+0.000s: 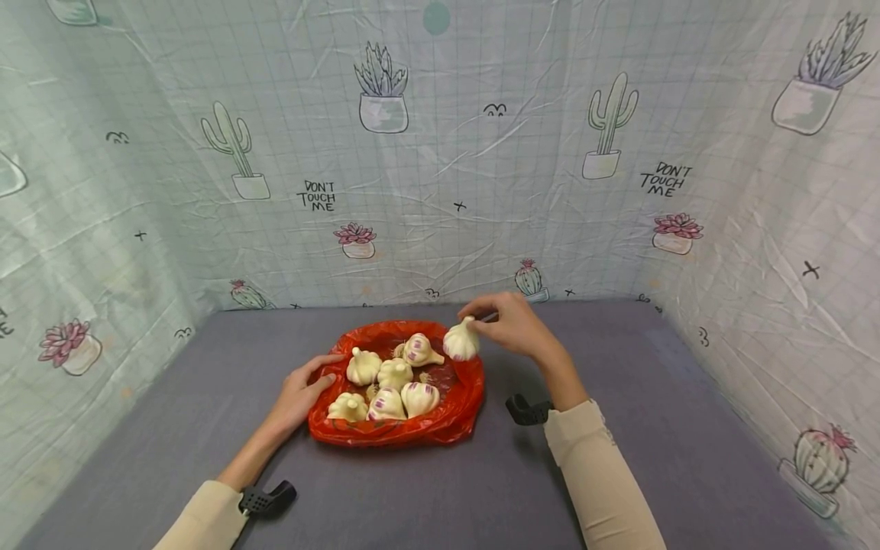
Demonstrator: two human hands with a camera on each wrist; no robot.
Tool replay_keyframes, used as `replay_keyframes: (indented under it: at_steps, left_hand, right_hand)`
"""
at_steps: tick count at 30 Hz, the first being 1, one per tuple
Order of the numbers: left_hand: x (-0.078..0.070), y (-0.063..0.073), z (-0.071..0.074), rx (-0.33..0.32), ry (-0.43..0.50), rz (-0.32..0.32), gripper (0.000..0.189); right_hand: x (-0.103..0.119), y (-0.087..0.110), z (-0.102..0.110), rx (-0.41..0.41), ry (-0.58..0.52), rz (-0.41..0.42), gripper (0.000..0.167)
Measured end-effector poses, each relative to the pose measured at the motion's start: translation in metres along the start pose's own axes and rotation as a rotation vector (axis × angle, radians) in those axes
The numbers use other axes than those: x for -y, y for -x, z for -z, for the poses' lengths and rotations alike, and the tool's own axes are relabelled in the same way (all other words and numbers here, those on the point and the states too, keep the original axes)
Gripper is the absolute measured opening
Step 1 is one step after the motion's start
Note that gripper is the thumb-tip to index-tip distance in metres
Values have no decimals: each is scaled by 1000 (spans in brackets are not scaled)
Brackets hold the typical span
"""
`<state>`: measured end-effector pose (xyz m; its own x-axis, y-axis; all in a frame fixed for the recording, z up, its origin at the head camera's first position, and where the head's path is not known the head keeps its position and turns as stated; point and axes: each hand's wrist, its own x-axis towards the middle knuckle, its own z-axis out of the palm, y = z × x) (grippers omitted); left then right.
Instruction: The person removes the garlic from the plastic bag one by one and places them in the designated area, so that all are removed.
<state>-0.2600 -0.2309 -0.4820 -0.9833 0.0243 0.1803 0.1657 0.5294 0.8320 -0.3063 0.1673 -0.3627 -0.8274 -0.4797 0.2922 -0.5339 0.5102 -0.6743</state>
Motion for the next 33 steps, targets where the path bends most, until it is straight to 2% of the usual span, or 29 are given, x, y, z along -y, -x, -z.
replay_keyframes:
  at_steps: [33]
  left_hand:
    - [2,0,0,-2,-17,9,36]
  right_hand:
    - [0,0,-1,3,4,-1,19]
